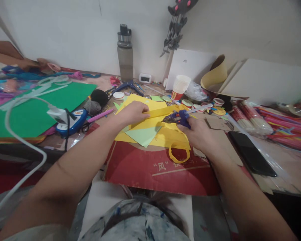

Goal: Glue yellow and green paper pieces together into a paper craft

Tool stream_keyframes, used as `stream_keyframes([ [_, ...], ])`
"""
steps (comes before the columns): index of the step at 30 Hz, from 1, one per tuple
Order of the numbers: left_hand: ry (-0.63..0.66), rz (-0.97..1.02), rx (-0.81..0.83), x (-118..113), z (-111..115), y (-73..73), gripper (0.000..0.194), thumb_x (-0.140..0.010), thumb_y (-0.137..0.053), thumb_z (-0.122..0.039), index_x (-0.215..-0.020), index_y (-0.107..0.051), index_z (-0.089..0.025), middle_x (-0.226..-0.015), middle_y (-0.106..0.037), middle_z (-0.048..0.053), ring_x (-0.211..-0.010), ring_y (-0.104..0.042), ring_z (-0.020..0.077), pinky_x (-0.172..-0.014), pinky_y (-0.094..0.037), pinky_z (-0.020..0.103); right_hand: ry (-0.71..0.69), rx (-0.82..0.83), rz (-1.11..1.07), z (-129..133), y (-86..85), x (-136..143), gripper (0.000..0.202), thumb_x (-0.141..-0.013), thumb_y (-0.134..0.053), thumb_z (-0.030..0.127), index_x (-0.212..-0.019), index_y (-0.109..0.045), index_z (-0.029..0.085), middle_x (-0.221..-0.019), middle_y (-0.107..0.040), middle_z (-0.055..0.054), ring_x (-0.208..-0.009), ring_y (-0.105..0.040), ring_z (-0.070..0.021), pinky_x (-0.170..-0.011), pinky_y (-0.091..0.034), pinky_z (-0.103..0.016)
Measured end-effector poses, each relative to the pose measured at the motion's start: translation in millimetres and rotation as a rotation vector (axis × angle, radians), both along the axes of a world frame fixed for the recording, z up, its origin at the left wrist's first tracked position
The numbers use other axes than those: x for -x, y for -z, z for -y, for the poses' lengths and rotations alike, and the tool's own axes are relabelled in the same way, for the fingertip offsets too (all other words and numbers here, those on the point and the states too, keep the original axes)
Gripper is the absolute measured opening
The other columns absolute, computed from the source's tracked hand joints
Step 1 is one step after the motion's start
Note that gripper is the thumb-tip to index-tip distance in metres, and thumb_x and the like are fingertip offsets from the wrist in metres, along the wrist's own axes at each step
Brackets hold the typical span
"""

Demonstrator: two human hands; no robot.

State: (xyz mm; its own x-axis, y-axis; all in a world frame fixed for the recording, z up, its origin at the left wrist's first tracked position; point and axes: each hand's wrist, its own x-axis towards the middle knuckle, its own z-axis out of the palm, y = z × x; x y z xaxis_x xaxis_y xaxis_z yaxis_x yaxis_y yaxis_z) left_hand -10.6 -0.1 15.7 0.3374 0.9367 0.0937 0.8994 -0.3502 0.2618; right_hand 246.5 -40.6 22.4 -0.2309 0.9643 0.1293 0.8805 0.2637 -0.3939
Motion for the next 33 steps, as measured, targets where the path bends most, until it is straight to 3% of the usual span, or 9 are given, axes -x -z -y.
stream_keyframes([
  [5, 0.0, -0.007, -0.016, -0.4, -0.5, 1.5, 0.025, -0.083, -0.055, -0.032, -0.084, -0.075, -0.016, -0.082, -0.073, 0.006, -0.074, -0.059, 0.0172, -0.064, -0.034, 0.028, -0.113, 0.031, -0.029, 6.1, -3.3, 8.8, 0.018, -0.089, -0.055, 0.03, -0.095, -0.066, 0.016, -0.092, -0.072, -0.011, -0.083, -0.063, -0.0242, -0.067, -0.043, -0.03],
  [13, -0.002, -0.006, -0.003, -1.6, 1.1, 1.7, 0.025, -0.083, -0.055, -0.032, -0.086, -0.075, -0.017, -0.086, -0.073, 0.006, -0.076, -0.059, 0.0172, -0.062, -0.033, 0.028, 0.037, -0.002, 0.12, 14.2, -14.3, -11.6, 0.021, -0.092, -0.053, 0.032, -0.098, -0.065, 0.016, -0.095, -0.071, -0.013, -0.087, -0.065, -0.0263, -0.07, -0.042, -0.031],
  [22, 0.01, 0.002, -0.015, -1.8, 2.7, -0.9, 0.023, -0.083, -0.055, -0.031, -0.077, -0.073, -0.017, -0.077, -0.071, 0.005, -0.07, -0.056, 0.0152, -0.06, -0.033, 0.027, -0.023, -0.022, 0.119, 18.1, -8.7, 3.6, 0.021, -0.093, -0.051, 0.033, -0.095, -0.064, 0.016, -0.096, -0.07, -0.013, -0.087, -0.063, -0.0247, -0.069, -0.041, -0.03],
  [33, -0.002, -0.003, 0.008, -2.1, 2.9, -1.4, 0.026, -0.083, -0.055, -0.033, -0.086, -0.075, -0.017, -0.085, -0.073, 0.006, -0.076, -0.059, 0.0174, -0.062, -0.034, 0.027, 0.088, -0.08, 0.28, 9.9, -9.1, -27.5, 0.029, -0.095, -0.048, 0.039, -0.092, -0.064, 0.015, -0.092, -0.071, -0.016, -0.082, -0.065, -0.0268, -0.065, -0.04, -0.032],
])
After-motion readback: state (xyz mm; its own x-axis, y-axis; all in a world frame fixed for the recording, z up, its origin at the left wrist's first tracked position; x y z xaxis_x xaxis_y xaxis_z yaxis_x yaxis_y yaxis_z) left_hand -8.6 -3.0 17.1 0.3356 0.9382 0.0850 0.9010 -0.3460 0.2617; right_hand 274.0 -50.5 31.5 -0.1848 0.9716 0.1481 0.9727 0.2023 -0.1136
